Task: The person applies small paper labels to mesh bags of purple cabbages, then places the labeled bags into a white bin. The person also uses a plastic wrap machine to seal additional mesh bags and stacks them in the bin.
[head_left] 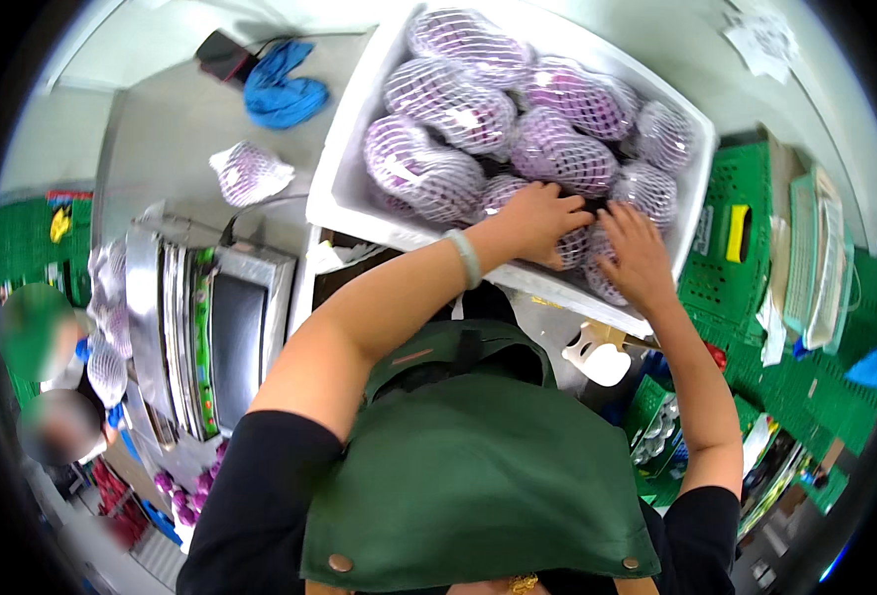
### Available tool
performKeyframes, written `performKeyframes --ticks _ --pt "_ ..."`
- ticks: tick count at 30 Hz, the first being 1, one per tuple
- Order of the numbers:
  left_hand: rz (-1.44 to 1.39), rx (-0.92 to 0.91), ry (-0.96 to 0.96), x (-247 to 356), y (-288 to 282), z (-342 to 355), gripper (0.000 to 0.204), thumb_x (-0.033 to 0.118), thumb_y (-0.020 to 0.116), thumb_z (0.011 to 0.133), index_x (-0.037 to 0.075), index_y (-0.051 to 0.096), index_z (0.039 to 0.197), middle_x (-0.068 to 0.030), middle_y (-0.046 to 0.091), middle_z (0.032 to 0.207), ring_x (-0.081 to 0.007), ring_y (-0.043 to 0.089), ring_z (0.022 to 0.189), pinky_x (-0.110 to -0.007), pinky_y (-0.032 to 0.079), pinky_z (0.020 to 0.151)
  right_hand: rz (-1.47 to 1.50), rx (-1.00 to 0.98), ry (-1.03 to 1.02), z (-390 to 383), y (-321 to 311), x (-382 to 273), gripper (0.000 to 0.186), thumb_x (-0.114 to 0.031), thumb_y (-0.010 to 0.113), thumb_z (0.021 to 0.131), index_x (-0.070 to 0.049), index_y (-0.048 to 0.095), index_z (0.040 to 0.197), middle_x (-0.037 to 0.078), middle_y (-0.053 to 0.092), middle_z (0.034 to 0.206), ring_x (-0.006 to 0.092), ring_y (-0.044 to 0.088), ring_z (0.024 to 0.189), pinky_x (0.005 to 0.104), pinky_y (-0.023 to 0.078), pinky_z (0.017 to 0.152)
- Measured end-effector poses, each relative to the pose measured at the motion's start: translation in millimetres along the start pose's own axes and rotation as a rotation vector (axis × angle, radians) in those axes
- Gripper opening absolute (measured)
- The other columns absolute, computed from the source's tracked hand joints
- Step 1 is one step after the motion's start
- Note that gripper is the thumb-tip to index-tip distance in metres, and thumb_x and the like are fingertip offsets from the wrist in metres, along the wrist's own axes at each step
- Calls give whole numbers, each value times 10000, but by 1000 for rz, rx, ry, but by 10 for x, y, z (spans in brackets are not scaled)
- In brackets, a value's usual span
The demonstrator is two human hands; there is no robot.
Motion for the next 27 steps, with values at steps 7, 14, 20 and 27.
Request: performKeyframes --ticks 7,14,20,27 --pt "-348 554 -73 207 -477 -1232 516 194 750 792 97 583 1270 -127 565 1254 -321 553 1134 -439 453 977 -47 135 -94 5 -58 -543 622 -248 696 810 -41 500 1363 171 485 1411 352 415 1341 486 317 1119" --pt "-760 932 -834 -101 -67 -4083 322 11 682 867 59 606 1176 -82 655 1004 -161 645 758 -299 535 695 822 187 -451 734 94 -3589 463 -156 716 802 -7 562 1212 191 612 1190 384 572 1120 459 451 975" --pt "-759 855 -1197 43 154 -5149 252 13 647 902 32 608 1149 -23 657 910 -95 593 703 -263 490 672 910 -106 2 1990 1884 -4214 583 -351 809 771 47 621 1153 206 675 1078 367 634 1016 412 494 884" --pt "-1159 996 -1194 -109 670 -5277 386 39 681 889 21 545 1250 -64 609 1099 -132 587 939 -290 486 858 1320 -442 -133 1988 1781 -4511 310 -200 723 886 57 698 1057 66 726 859 107 648 780 290 517 737"
Point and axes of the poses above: each hand's wrist, its own z-axis towards the middle knuckle, its own y-axis out of the palm, x = y × z, the point moved 4 cm from there along z, towards the middle knuckle
